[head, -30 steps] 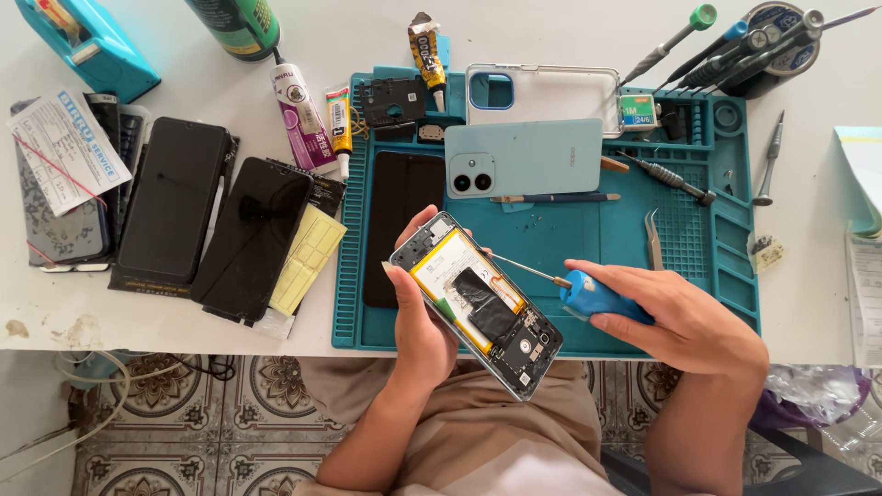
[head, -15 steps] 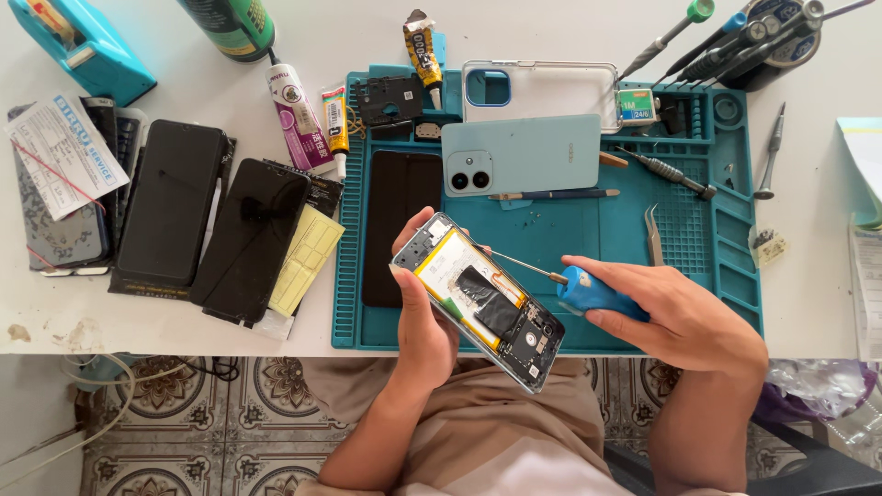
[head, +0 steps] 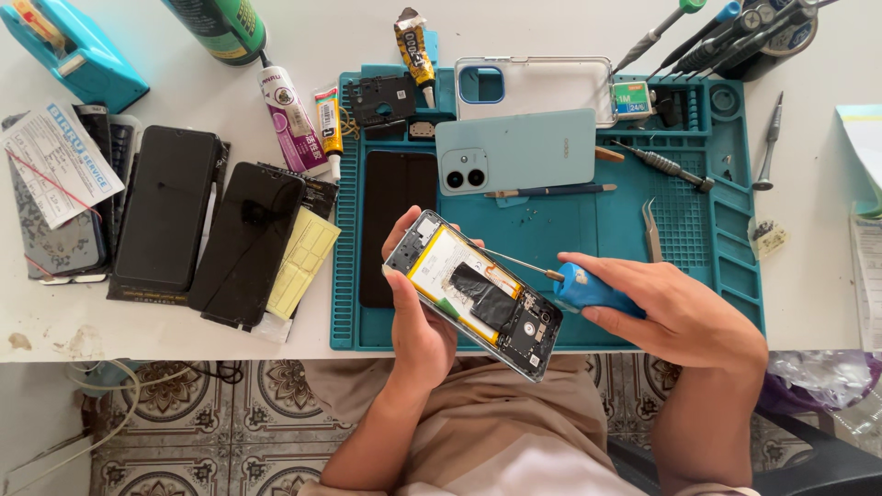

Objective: The person repairs a disassembled smartphone at a workbench. They use a screwdriver to unscrew components from the opened phone, manipulate the internal board and battery area by hand, and then use a blue electric screwdriver to drive screws into the phone chassis while holding it in one hand.

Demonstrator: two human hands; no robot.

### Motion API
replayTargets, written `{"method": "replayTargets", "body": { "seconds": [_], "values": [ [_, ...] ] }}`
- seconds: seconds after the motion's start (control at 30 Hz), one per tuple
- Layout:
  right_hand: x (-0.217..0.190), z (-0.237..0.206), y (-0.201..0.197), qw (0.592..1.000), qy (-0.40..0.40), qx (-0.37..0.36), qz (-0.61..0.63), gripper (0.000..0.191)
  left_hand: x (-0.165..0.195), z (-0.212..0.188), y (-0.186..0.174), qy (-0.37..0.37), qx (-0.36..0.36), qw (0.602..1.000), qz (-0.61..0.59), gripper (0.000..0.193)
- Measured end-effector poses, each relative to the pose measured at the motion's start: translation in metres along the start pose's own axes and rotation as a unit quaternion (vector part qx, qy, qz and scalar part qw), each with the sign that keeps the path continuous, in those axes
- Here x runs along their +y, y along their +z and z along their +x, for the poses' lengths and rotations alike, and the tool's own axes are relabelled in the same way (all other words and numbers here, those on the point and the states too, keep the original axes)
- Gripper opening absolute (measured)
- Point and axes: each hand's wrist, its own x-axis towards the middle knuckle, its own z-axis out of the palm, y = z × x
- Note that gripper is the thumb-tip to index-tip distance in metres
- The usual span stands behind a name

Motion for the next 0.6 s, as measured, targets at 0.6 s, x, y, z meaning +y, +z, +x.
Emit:
{"method": "replayTargets", "body": {
  "seconds": [0.6],
  "values": [
    [-0.0066, 0.0, 0.0041, 1.0, 0.002, 0.019, -0.017, 0.06, 0.0022, -0.0008, -0.0019, -0.014, -0.008, 1.0, 0.004, 0.079]
  ]
}}
